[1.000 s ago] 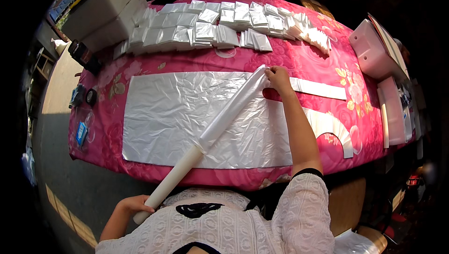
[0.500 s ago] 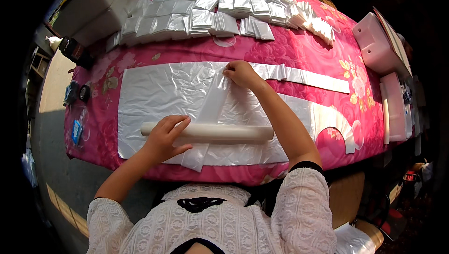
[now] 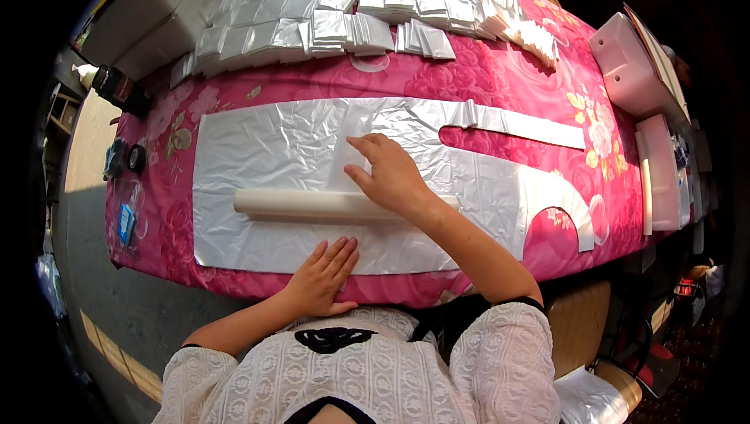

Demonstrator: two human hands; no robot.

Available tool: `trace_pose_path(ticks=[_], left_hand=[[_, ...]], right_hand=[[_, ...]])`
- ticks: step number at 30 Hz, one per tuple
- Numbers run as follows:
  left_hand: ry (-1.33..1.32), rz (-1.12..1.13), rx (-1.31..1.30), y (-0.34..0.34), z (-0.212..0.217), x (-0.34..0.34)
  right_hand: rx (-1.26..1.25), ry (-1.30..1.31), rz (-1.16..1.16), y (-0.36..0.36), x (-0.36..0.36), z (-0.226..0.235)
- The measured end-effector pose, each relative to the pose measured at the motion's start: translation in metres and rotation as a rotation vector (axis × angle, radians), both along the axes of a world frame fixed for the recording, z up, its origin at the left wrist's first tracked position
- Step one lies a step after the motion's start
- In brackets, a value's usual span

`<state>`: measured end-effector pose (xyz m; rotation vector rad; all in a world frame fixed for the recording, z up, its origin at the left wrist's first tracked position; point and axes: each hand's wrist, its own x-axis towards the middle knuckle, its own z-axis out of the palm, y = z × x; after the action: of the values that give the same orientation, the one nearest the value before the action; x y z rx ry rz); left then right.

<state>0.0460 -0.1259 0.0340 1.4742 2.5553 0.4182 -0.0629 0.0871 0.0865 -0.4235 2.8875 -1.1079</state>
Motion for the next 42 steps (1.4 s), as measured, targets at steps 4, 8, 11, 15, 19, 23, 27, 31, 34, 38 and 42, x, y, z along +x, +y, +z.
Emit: trace_pose_path(ticks=[4, 8, 11, 15, 19, 23, 27, 31, 34, 38, 42], left_hand=[[0.033, 0.035, -0.035, 0.005, -0.001, 0.010], [0.051, 0.042, -0.028, 0.005, -0.001, 0.015], [-0.007, 0.004, 0.009, 0.007, 0.002, 0.011], [-0.080, -0.064, 0.085, -0.013, 0.003, -0.004], [0.016, -0.087, -0.010, -0.017, -0.004, 0.002], [0.136, -0.010, -0.094, -0.003, -0.006, 0.023], [0.176, 0.016, -0.058, -0.003, -0.011, 0.031], [0.192, -0.038, -0.030, -0.006, -0.012, 0.028], [0.095, -0.092, 0.124, -0.017, -0.011, 0.020], [0.008, -0.153, 0.287, -0.034, -0.008, 0.011], [0.038, -0.264, 0.310, -0.041, -0.005, 0.002]], right_hand=[[0.239, 0.190, 0.105, -0.012, 0.068, -0.028], [0.313, 0.316, -0.047, 0.030, 0.050, -0.030], [0.407, 0.377, -0.321, 0.081, 0.013, -0.037], [0.272, 0.212, -0.348, 0.094, 0.013, -0.015], [0.187, 0.171, 0.052, 0.047, 0.070, -0.005], [0.215, 0.165, 0.242, 0.012, 0.089, -0.016], [0.293, 0.232, 0.228, 0.008, 0.051, -0.024], [0.282, 0.305, 0.116, 0.010, -0.025, -0.036], [0.275, 0.354, 0.040, 0.011, -0.059, -0.033], [0.101, 0.386, 0.141, 0.002, -0.032, -0.021], [0.038, 0.116, 0.501, -0.007, 0.045, -0.028]])
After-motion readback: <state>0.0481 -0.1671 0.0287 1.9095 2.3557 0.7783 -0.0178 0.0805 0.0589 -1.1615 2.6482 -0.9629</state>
